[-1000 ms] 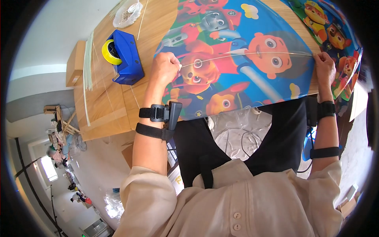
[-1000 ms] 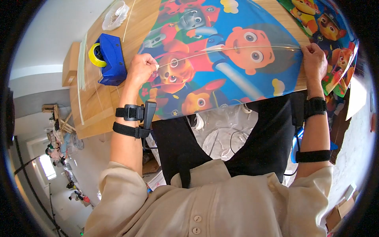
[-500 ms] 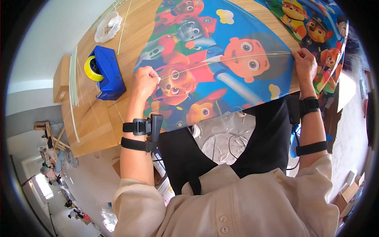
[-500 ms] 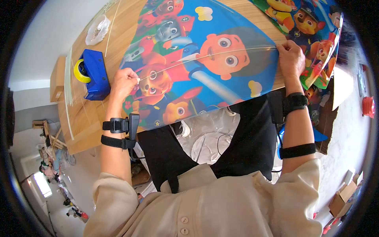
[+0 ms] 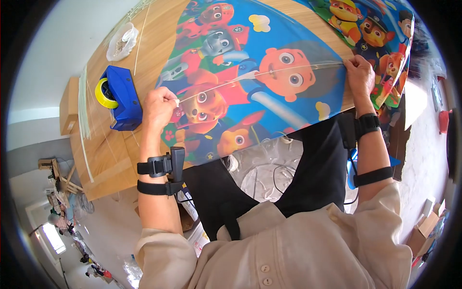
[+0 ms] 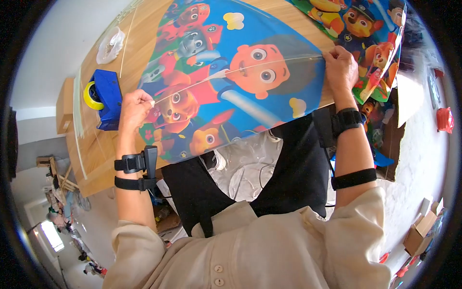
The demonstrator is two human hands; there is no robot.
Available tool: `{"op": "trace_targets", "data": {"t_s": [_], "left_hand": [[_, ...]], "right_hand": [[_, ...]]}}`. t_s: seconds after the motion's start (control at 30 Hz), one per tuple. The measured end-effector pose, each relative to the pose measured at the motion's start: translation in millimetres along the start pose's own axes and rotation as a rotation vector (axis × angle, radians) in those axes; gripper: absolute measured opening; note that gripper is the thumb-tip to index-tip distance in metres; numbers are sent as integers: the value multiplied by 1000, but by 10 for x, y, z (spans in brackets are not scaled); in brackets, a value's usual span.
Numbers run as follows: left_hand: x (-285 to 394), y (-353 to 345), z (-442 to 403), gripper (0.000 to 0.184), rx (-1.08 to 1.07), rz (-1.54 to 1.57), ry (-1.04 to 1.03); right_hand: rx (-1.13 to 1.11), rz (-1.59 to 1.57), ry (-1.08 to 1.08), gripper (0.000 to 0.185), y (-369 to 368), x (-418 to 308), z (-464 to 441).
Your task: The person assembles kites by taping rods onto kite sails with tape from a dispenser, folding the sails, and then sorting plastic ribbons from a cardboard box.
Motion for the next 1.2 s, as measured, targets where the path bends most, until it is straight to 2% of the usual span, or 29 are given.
{"op": "trace_targets", "data": {"t_s": [0.03, 0.43, 0.57, 0.73, 1.13, 1.2], "left_hand": [[26, 34, 39, 5, -23, 72, 39], [-125, -112, 80, 3, -42, 20, -30], [-125, -125, 63, 2, -31, 29, 11], [-126, -144, 28, 4, -17, -49, -1], [-217, -174, -15, 3, -56, 32, 20], [-202, -174, -14, 3, -62, 42, 26]], "right_hand": [[5, 3, 6, 20, 11, -18, 0], [-5, -15, -13, 21, -1, -2, -5], [12, -15, 7, 22, -13, 20, -22], [-2, 29, -17, 25, -11, 32, -48], [-65, 3, -111, 23, 52, -5, -52], [-23, 85, -117, 21, 39, 100, -77]]}}
Point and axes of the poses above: each hand's wrist, its own z-axis away from the middle knuckle, its own y-axis out of the back of the hand, x = y × z, the point moved 7 cm from there along -z, towards the middle knuckle, and after that the axes turned 15 degrees about y, right-handed, at the moved point
